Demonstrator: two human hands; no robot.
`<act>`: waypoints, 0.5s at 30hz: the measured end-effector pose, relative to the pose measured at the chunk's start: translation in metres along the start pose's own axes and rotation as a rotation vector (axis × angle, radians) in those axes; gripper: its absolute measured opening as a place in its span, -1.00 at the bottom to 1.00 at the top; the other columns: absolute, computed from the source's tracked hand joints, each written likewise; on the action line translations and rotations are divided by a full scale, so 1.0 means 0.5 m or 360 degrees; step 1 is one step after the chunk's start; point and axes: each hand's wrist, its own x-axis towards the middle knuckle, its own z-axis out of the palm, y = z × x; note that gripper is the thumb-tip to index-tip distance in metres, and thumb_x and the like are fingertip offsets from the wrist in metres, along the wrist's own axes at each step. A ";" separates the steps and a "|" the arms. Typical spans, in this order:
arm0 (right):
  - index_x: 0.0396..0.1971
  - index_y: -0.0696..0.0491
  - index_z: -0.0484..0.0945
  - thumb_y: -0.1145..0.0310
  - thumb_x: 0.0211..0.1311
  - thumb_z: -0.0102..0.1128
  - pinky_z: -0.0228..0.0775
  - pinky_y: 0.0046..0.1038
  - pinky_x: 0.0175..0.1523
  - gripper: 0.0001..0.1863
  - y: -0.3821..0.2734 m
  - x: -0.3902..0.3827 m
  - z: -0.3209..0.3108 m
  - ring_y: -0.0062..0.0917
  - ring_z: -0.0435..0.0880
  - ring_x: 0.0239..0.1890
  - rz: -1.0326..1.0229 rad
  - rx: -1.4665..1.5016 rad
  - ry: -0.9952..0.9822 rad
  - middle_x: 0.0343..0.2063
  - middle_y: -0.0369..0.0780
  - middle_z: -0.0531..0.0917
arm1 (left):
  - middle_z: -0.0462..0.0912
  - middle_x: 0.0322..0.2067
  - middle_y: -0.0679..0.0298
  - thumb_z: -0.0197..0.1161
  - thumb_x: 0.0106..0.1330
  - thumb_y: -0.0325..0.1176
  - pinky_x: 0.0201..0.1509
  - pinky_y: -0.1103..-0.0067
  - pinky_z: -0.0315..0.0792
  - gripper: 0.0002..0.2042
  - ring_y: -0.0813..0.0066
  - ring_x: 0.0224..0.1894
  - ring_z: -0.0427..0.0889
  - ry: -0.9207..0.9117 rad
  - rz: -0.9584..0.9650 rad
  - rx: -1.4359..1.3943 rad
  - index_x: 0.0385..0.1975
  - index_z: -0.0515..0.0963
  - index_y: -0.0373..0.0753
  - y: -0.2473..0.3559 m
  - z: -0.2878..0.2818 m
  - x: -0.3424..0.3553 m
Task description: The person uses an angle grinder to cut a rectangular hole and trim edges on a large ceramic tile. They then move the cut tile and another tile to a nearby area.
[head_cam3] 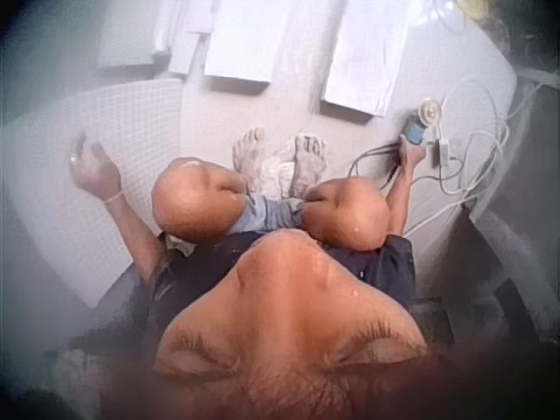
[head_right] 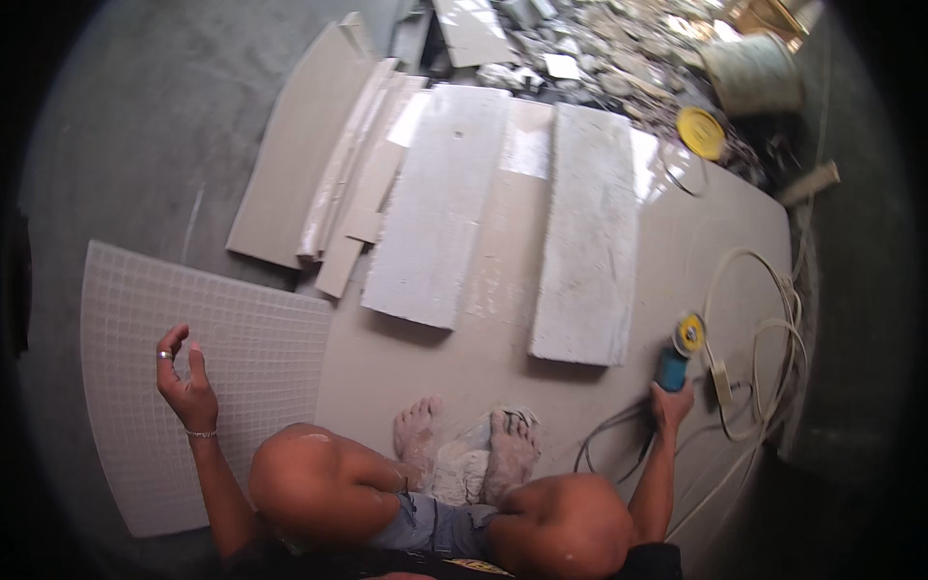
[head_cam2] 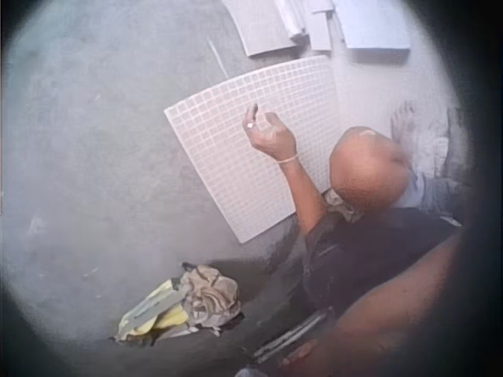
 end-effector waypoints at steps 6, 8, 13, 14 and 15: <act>0.13 0.29 0.62 0.17 0.07 0.62 0.55 -0.16 0.14 -0.31 -0.125 0.085 0.069 -0.15 0.75 -0.02 -0.0424 -0.0017 0.0358 -0.03 0.01 0.76 | 0.40 0.31 0.00 0.42 0.22 -0.30 0.49 -0.01 0.24 -0.31 -0.01 0.37 0.40 0.0762 -0.0149 0.1311 0.40 0.40 -0.27 -0.095 -0.247 -0.023; 0.13 0.29 0.61 0.14 0.09 0.61 0.54 -0.15 0.13 -0.31 -0.203 0.079 0.068 -0.13 0.73 -0.03 -0.0512 -0.0061 0.0458 -0.04 0.02 0.74 | 0.30 0.36 -0.04 0.45 0.20 -0.20 0.48 -0.10 0.15 -0.20 -0.11 0.39 0.32 0.0735 -0.0377 0.1518 0.46 0.31 -0.27 -0.113 -0.271 -0.046; 0.12 0.30 0.58 0.07 0.17 0.58 0.51 -0.12 0.11 -0.30 -0.354 0.026 0.016 -0.11 0.67 -0.05 -0.0673 -0.0032 0.0718 -0.05 0.03 0.68 | 0.29 0.35 -0.04 0.46 0.21 -0.13 0.49 -0.10 0.10 -0.19 -0.17 0.35 0.31 0.0719 -0.0455 0.1666 0.46 0.30 -0.27 -0.169 -0.321 -0.058; 0.11 0.30 0.57 0.05 0.18 0.57 0.50 -0.11 0.10 -0.30 -0.375 0.016 0.004 -0.10 0.66 -0.05 -0.0717 -0.0018 0.0774 -0.06 0.03 0.66 | 0.30 0.34 -0.04 0.46 0.22 -0.12 0.49 -0.09 0.09 -0.19 -0.17 0.33 0.32 0.0677 -0.0505 0.1660 0.45 0.30 -0.28 -0.180 -0.326 -0.060; 0.11 0.30 0.56 0.04 0.20 0.56 0.50 -0.10 0.10 -0.30 -0.395 0.005 -0.009 -0.09 0.65 -0.05 -0.0755 -0.0008 0.0837 -0.06 0.03 0.65 | 0.32 0.30 -0.02 0.44 0.22 -0.10 0.47 -0.07 0.11 -0.23 -0.14 0.30 0.33 0.0706 -0.0455 0.1681 0.41 0.33 -0.27 -0.189 -0.325 -0.062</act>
